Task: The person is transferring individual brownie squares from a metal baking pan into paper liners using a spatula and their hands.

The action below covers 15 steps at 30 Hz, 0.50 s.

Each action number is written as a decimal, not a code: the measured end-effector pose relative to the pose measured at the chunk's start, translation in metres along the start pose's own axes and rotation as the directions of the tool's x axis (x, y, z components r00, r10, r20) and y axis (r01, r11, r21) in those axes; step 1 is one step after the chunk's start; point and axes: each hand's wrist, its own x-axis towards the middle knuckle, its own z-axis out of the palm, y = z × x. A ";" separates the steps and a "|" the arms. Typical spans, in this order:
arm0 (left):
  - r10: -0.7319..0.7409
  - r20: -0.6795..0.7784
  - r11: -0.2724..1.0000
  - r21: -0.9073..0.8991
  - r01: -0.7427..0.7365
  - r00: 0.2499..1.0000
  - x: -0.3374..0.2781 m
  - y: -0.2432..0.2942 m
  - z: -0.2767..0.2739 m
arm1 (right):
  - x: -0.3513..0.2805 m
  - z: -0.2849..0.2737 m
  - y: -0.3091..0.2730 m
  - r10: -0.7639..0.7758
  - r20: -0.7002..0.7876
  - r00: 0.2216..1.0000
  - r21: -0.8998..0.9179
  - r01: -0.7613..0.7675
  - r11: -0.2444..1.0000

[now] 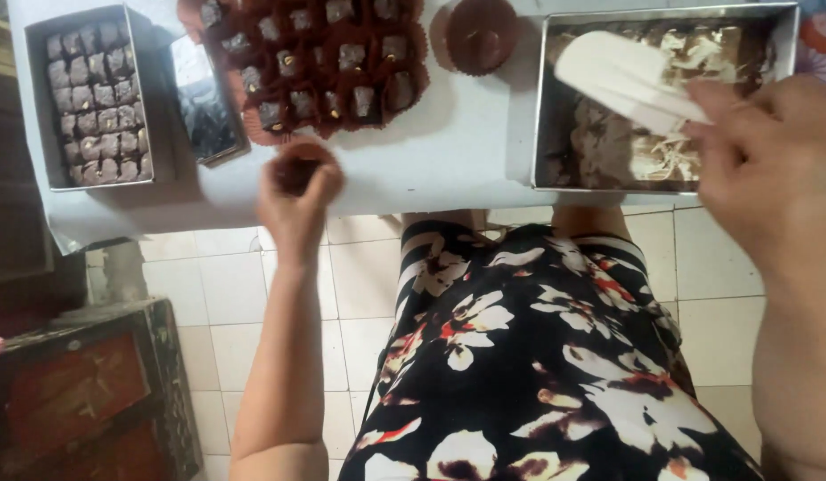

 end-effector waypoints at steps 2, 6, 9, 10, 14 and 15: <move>0.271 -0.117 0.737 0.663 -0.128 0.955 0.019 -0.013 -0.027 | -0.014 0.012 0.013 0.063 0.031 0.998 -0.151 -0.058 0.987; 0.447 -0.062 0.514 0.834 -0.200 0.892 0.054 -0.067 -0.063 | -0.022 0.028 0.032 0.133 -0.010 0.991 -0.123 -0.133 0.983; 0.481 -0.102 0.224 0.975 -0.010 0.871 0.044 -0.020 -0.016 | -0.010 0.015 0.029 0.166 0.133 0.977 -0.534 -0.071 0.842; 0.684 -0.041 0.320 0.914 -0.249 0.729 0.040 -0.006 0.009 | -0.008 0.021 0.027 0.176 0.176 0.969 -0.446 -0.081 0.891; 0.311 0.360 0.684 0.558 -0.471 0.879 -0.004 0.000 0.100 | 0.049 -0.011 -0.004 0.008 0.275 0.962 -0.457 0.123 0.881; 0.312 0.365 0.684 0.555 -0.474 0.877 -0.010 0.004 0.125 | 0.052 -0.004 -0.002 0.013 0.275 0.961 -0.460 0.119 0.880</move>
